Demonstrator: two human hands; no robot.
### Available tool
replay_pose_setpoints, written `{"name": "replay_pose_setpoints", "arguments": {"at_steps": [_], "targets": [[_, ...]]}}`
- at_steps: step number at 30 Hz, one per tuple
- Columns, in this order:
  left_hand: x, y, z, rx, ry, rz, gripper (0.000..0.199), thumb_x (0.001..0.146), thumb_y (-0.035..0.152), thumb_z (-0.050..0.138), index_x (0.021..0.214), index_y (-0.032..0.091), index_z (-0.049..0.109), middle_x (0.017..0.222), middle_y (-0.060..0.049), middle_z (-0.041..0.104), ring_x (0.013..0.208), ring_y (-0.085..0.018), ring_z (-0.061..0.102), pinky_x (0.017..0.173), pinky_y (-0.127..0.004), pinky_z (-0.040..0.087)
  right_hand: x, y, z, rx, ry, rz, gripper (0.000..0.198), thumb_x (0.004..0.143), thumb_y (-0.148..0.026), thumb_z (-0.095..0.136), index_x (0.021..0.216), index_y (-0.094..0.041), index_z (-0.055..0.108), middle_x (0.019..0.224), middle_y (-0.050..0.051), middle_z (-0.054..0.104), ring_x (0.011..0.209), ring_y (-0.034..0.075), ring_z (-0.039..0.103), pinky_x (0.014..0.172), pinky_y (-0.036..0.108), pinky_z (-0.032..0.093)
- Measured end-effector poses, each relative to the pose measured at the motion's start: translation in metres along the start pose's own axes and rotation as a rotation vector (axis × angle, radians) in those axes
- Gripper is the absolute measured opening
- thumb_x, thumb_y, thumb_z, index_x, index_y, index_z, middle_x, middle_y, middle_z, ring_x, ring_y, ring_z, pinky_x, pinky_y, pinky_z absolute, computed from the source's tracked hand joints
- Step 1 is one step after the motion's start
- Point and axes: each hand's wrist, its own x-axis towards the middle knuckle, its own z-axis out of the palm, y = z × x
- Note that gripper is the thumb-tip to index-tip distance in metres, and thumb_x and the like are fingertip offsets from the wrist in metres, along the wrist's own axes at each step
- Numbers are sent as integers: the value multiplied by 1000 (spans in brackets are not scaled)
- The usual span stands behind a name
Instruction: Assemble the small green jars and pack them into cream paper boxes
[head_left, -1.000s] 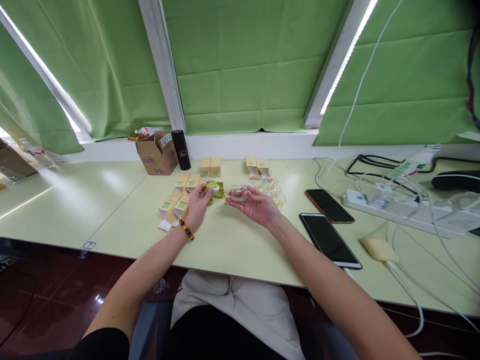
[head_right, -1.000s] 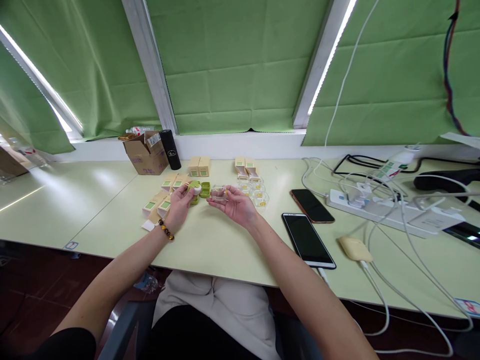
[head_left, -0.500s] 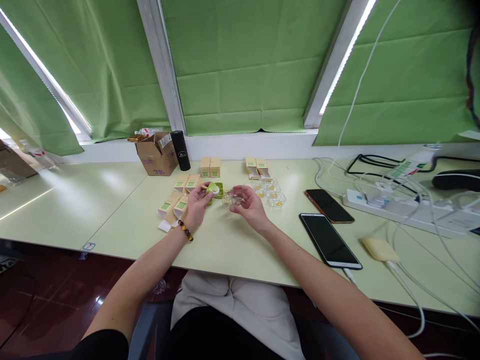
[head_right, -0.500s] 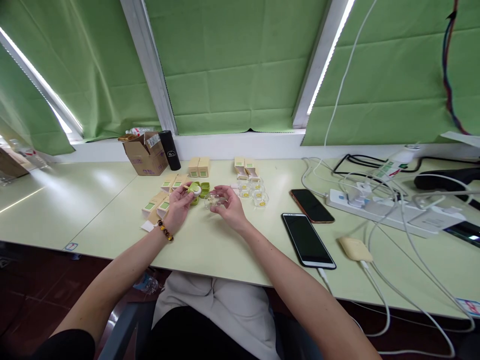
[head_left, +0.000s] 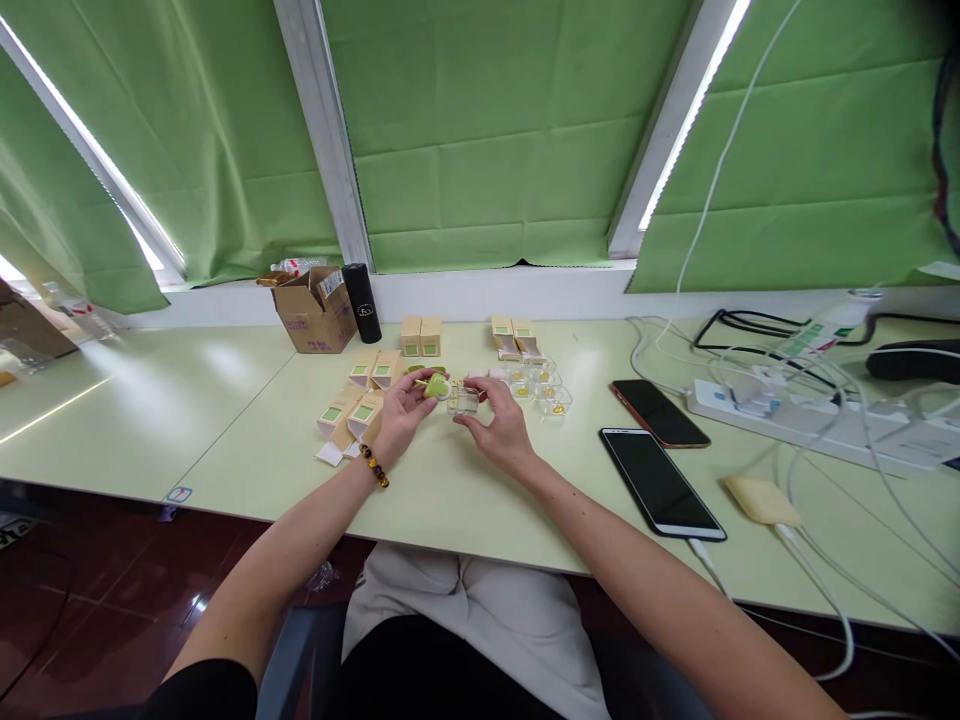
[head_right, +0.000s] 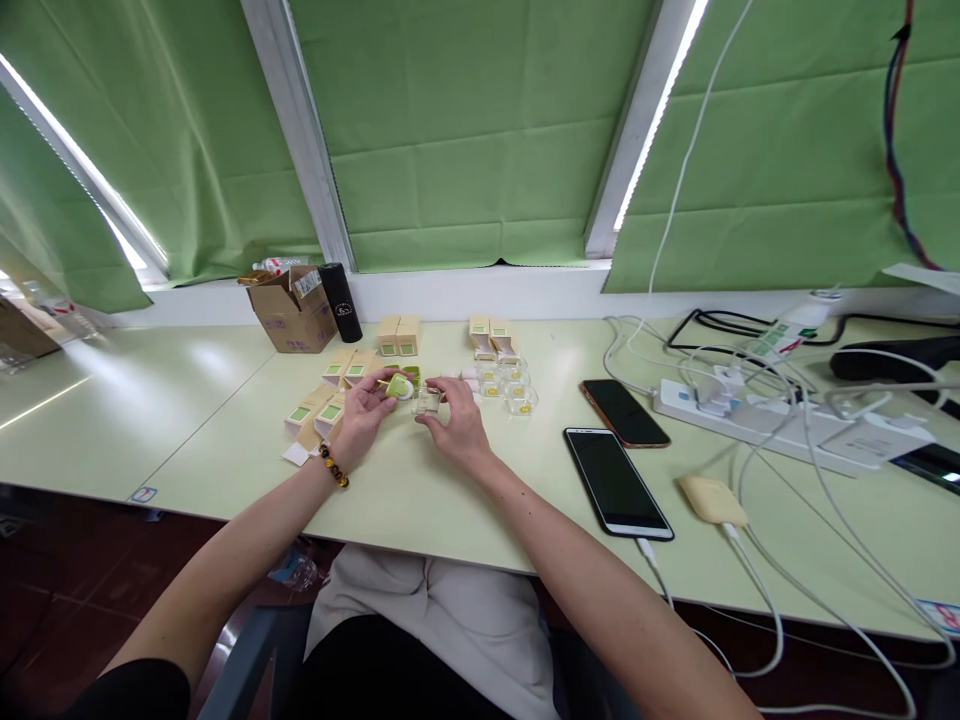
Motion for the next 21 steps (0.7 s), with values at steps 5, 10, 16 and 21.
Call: {"name": "replay_pose_setpoints", "arguments": {"at_steps": [5,10,16,21], "targets": [[-4,6,7,46,-31,-20,55,83,39,91,129,17,69,133,-16,74,113,-24,74,102,-39,59,1,-1,2,31,27,-13,43,87,-51,84,121,-30,68,125,12,69,113,34,64,99,54,57],[-6,4,9,92,-18,-42,55,81,36,93,127,18,69,132,-14,73,116,-25,72,108,-42,57,0,1,2,23,32,-16,46,85,-55,85,119,-29,68,121,12,70,110,33,64,99,54,58],[-4,0,8,213,23,1,49,77,32,95,120,19,75,130,-13,73,117,-26,70,110,-44,54,-2,3,4,72,25,5,46,85,-55,86,120,-30,69,122,11,70,110,32,66,101,55,60],[-1,-5,5,286,72,31,48,72,30,97,115,20,79,127,-12,73,120,-27,67,114,-46,51,-2,0,5,148,11,40,45,84,-55,88,118,-31,70,122,10,70,108,30,67,100,54,63]]}}
